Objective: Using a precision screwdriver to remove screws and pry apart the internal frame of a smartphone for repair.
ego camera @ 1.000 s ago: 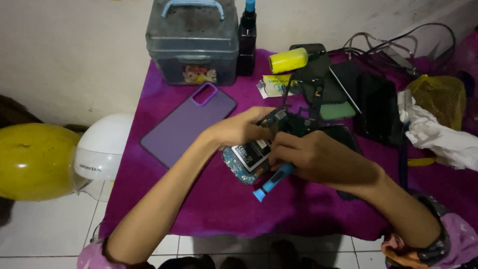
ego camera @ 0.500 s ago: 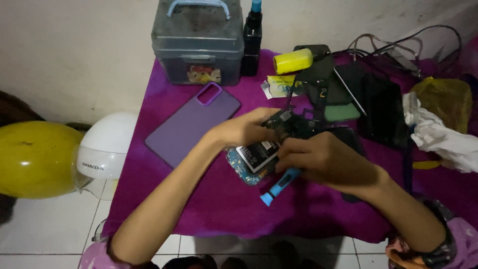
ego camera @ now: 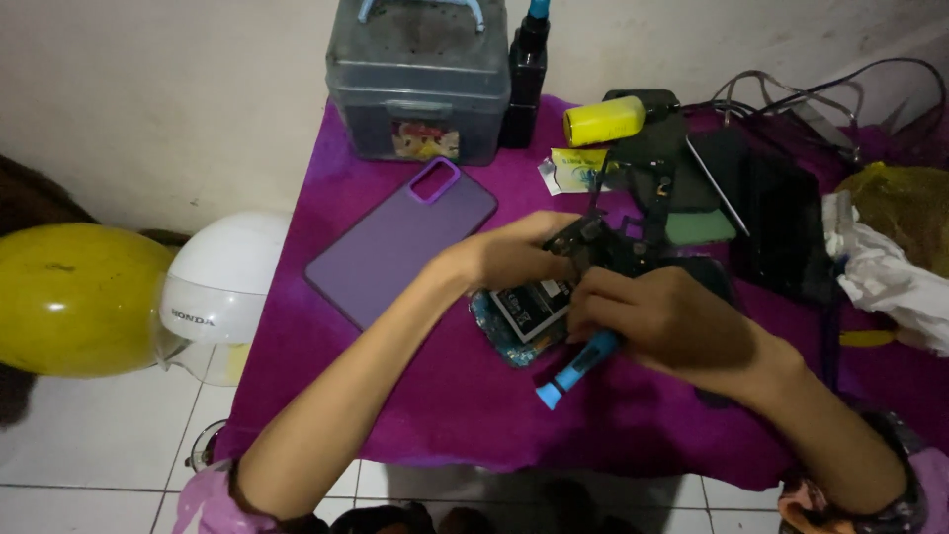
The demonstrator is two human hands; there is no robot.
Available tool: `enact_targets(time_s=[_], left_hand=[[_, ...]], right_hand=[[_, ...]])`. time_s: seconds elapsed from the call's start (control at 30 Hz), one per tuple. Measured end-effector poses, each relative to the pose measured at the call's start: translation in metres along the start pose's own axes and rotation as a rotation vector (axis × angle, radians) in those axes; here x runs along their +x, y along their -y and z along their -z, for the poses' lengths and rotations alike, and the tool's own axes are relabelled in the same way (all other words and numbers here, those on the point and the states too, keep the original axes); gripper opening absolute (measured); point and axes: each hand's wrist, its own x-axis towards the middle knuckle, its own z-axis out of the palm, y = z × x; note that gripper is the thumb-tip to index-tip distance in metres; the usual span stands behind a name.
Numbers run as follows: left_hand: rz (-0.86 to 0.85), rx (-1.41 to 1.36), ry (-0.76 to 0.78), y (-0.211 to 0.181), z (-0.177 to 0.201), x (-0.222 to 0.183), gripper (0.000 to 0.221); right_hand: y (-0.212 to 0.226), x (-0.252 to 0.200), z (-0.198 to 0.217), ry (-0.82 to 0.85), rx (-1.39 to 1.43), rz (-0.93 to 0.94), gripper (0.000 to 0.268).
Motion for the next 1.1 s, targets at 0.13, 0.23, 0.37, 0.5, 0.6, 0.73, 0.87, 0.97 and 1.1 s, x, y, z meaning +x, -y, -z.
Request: enact_targets(time_s=[0.13, 0.23, 0.37, 0.5, 0.6, 0.73, 0.87, 0.97, 1.1], left_hand=[[0.042, 0.005, -0.004, -0.003, -0.002, -0.001, 0.038], [-0.001, -0.008, 0.016, 0.012, -0.002, 0.004, 0.042], [0.014, -0.045, -0.003, 0.008, -0.005, 0.000, 0.047], [0.024, -0.084, -0.008, 0.001, -0.008, -0.002, 0.050], [0.007, -0.038, 0.005, 0.007, -0.002, 0.001, 0.050], [0.027, -0.022, -0.009, 0.007, -0.005, 0.002, 0.051], [0.035, -0.017, -0.018, 0.010, -0.003, 0.003, 0.053], [0.045, -0.015, -0.023, 0.005, -0.001, 0.001, 0.053], [0.056, -0.082, -0.053, 0.006, -0.002, 0.000, 0.054]], right_hand=[[0.003, 0.003, 0.008, 0.071, 0.072, -0.022, 0.016], [0.005, 0.003, 0.009, 0.103, -0.049, -0.023, 0.031], [0.006, 0.009, 0.018, 0.140, 0.239, -0.092, 0.021], [0.005, 0.010, 0.018, 0.203, 0.303, -0.153, 0.020], [-0.010, 0.004, 0.004, 0.165, 0.298, -0.053, 0.025], [-0.012, 0.000, -0.001, 0.176, 0.190, -0.025, 0.023], [-0.014, 0.001, -0.002, 0.195, 0.117, 0.017, 0.023], [-0.013, 0.000, -0.007, 0.162, -0.025, 0.074, 0.029], [-0.007, 0.003, -0.006, 0.128, -0.248, 0.115, 0.038]])
